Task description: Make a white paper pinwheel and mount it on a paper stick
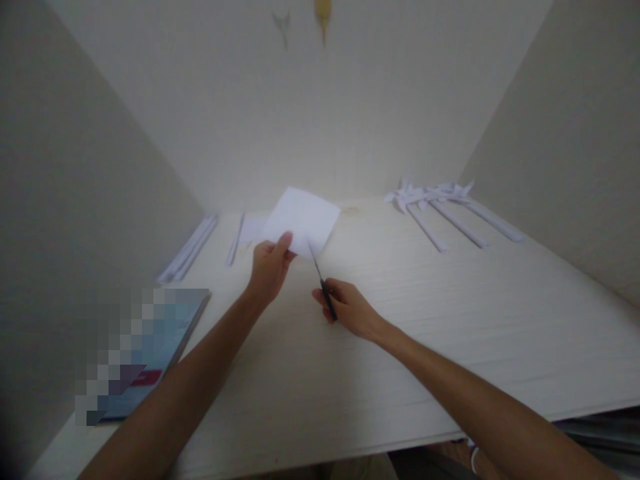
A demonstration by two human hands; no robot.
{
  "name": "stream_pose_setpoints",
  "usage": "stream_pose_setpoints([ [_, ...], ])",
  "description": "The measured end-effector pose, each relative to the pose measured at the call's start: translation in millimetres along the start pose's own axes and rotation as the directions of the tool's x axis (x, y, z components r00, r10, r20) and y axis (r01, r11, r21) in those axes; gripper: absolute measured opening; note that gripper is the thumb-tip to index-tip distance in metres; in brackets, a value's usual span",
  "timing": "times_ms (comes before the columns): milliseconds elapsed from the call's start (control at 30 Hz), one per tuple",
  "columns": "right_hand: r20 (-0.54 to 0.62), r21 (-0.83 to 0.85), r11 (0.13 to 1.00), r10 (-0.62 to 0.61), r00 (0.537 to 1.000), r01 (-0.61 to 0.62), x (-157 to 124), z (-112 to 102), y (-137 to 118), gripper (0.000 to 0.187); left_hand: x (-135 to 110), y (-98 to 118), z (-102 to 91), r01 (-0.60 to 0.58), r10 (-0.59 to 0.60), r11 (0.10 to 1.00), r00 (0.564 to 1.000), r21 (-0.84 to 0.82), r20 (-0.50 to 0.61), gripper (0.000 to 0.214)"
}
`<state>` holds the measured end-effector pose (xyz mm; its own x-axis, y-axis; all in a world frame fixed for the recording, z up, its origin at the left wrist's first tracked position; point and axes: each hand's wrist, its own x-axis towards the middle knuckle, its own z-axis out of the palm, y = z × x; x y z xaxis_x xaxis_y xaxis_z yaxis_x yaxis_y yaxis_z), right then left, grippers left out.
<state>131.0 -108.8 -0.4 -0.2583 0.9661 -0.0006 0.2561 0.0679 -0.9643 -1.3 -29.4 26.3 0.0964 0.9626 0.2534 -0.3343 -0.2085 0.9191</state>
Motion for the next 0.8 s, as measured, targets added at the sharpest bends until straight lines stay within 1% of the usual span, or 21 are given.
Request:
stream_pose_setpoints([
  [267,-0.035,0.041,0.999,-0.018,0.999,0.02,0.0,0.7,1.2,0.04,-2.1,-2.9,0.5,-0.006,0.005,0.997,1.0,0.077,0.015,0.033],
  [467,-0.058,0.046,0.998,-0.029,0.998,0.032,-1.3,0.6,-1.5,0.042,-4.2,-4.3,2.3,0.0,-0.003,0.996,0.999,0.091,0.042,0.034],
  [633,-0.071,0.041,0.999,-0.026,0.997,0.029,-1.2,0.9,-1.4,0.04,-5.5,-4.1,3.9,0.018,-0.02,0.992,1.0,0.124,0.011,0.037],
  [800,-0.065,0.063,0.998,-0.022,0.998,0.026,-1.5,1.1,-2.0,0.038,-6.2,-3.6,4.3,0.022,-0.024,0.996,0.999,0.091,0.021,0.036],
])
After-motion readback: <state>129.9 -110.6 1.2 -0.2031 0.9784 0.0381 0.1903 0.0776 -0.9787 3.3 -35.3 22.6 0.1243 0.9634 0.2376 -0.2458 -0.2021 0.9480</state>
